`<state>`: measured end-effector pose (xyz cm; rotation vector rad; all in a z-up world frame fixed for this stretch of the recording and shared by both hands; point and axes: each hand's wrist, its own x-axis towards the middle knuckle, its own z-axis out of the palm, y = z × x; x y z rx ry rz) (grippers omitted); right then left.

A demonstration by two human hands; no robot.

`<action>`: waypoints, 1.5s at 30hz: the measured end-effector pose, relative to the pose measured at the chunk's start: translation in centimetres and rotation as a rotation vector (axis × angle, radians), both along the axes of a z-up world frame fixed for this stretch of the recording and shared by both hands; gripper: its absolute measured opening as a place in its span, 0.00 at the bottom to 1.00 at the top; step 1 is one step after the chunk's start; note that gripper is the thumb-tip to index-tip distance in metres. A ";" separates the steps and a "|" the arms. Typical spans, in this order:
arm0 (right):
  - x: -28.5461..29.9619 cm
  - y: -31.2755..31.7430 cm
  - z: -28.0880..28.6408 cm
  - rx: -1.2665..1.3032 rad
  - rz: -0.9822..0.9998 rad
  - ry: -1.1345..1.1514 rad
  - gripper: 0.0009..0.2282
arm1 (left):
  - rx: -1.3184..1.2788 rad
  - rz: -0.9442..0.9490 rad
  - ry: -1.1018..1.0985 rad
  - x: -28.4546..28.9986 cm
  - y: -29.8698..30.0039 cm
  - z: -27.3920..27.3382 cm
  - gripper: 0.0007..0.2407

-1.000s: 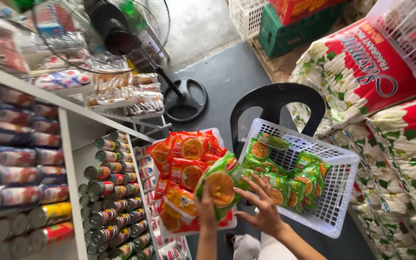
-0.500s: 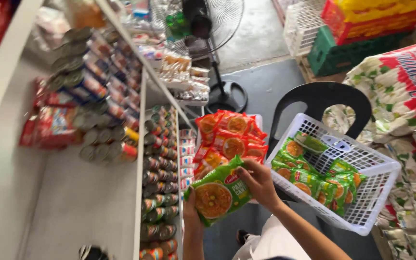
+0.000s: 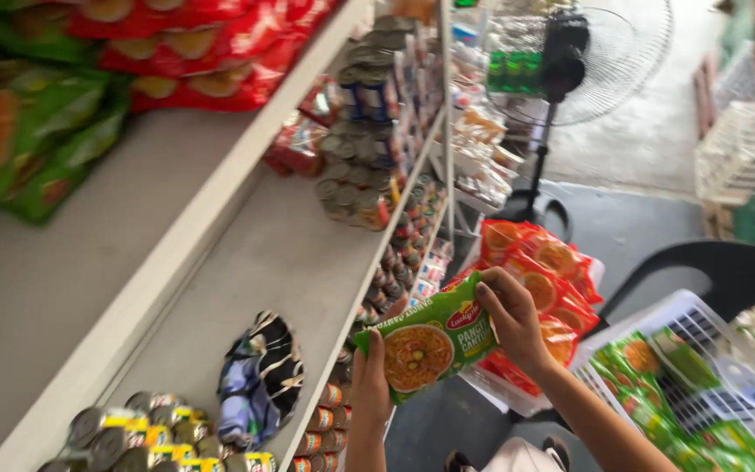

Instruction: Restocking packs of instant noodles onto a retail shelf from a plastic basket.

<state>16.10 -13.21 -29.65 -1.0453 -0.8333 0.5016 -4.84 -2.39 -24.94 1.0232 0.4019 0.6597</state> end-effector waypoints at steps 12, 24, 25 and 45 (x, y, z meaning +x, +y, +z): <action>-2.6 6.4 5.7 0.049 0.213 0.030 0.05 | 0.087 0.279 0.109 -7.1 0.4 -4.1 0.13; -5.6 7.8 2.2 -0.351 0.475 0.004 0.17 | 0.630 0.733 0.466 -13.5 -2.3 5.8 0.17; -5.5 7.7 1.5 -0.346 0.533 -0.027 0.17 | 0.751 0.762 0.495 -13.9 -2.4 6.9 0.16; -11.0 9.4 26.7 0.066 0.768 -0.123 0.32 | 1.585 0.948 0.952 -14.1 3.5 31.8 0.12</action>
